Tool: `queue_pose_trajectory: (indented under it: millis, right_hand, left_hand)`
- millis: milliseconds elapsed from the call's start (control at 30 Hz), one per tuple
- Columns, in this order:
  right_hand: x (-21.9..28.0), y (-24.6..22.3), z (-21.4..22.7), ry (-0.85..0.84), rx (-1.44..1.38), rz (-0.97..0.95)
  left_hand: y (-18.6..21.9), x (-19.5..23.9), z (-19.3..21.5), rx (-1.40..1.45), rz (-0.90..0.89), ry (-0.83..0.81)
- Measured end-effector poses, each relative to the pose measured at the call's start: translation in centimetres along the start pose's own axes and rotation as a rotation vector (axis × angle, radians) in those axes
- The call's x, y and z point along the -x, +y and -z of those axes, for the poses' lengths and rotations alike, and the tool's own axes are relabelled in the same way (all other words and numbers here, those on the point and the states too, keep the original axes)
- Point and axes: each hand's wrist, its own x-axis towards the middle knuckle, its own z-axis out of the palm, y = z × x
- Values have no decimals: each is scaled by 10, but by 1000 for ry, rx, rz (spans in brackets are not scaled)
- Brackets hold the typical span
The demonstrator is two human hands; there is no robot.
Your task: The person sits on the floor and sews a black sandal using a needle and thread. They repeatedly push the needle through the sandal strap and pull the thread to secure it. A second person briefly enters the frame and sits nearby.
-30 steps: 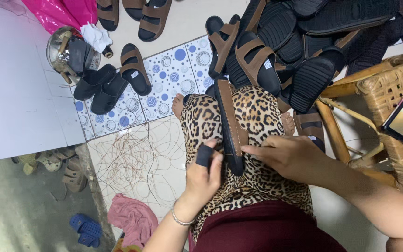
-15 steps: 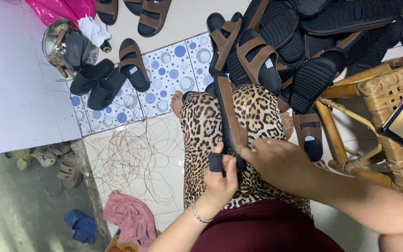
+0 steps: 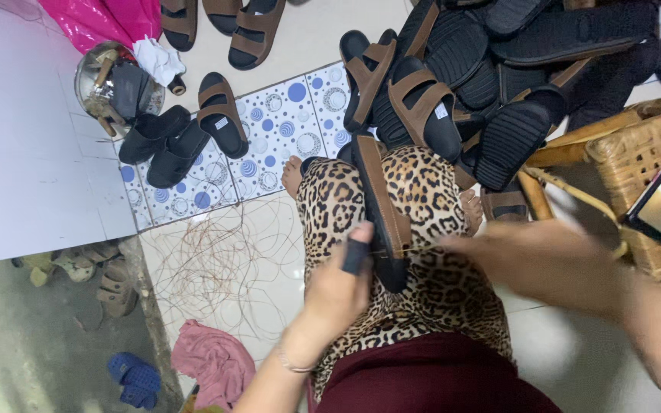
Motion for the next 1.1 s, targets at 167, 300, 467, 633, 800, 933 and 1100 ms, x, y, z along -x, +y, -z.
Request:
queue_pose_trajectory:
  millis: [167,300,467,633,800,933,1100]
  right_hand:
    - [-11,14,30,-212,-1405,-826]
    - [-45,-19,1,388,-1673,-554]
    - [-43,-26,-17,381,-2082,-425]
    - [-72,-40,2,116,-1925,-432]
    - [-69,-31,-19,750,-1084,-360]
    - [101,105,-114,732,-1220,-1258]
    - [195,100,-149,1494,-1979,-1074]
  left_hand:
    - [64,-38,25,-271,583,-481]
    - [10,-5,-64,-663,-434,148]
    - [13,-8,-41,-360,-475,-42]
    - [31,13,16,258,-154,-254]
    - [14,-6,-1,935,-132,350]
    - [-14,1,-16,496,282,359]
    - [-28,23,-3,222,575,-111]
